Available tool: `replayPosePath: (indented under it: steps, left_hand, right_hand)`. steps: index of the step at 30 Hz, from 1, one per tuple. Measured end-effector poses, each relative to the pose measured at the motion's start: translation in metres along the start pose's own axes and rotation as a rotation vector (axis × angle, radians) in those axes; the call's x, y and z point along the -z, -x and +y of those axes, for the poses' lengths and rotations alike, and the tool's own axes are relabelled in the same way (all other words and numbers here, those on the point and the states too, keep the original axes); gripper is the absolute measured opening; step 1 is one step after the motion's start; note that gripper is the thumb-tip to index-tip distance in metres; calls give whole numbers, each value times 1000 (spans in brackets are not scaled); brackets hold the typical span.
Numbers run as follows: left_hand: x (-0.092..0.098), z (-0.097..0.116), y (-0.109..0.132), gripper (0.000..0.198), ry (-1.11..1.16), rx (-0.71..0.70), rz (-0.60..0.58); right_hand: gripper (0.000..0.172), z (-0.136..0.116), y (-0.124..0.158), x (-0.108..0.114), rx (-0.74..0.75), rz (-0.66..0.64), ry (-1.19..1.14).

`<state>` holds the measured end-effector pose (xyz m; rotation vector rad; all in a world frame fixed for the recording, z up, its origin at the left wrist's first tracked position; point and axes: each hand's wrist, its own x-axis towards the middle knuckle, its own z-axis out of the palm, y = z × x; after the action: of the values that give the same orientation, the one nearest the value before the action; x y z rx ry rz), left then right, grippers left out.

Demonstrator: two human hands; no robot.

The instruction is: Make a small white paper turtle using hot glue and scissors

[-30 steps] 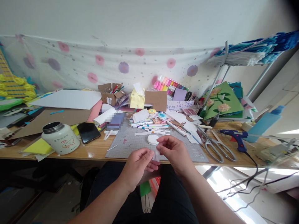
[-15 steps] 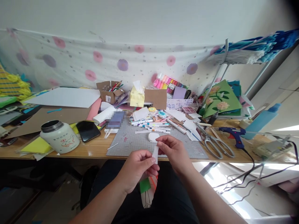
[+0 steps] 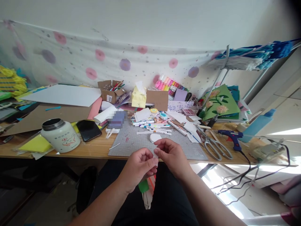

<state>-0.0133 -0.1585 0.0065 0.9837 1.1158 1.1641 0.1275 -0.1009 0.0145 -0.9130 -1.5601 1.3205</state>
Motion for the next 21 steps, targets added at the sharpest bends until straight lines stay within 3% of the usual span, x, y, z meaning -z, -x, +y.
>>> replayPosePath:
  steps: [5,13,21]
  left_hand:
    - [-9,3,3,25,-51,-22,10]
    - [-7,3,16,24,-6,85,-24]
    - [-10,4,14,24,45,25,-12]
  right_hand:
    - [21,5,5,2,7,21,-6]
    - [20,-2,14,0,7,-20,-41]
    - [21,-7,10,1,56,-45,-30]
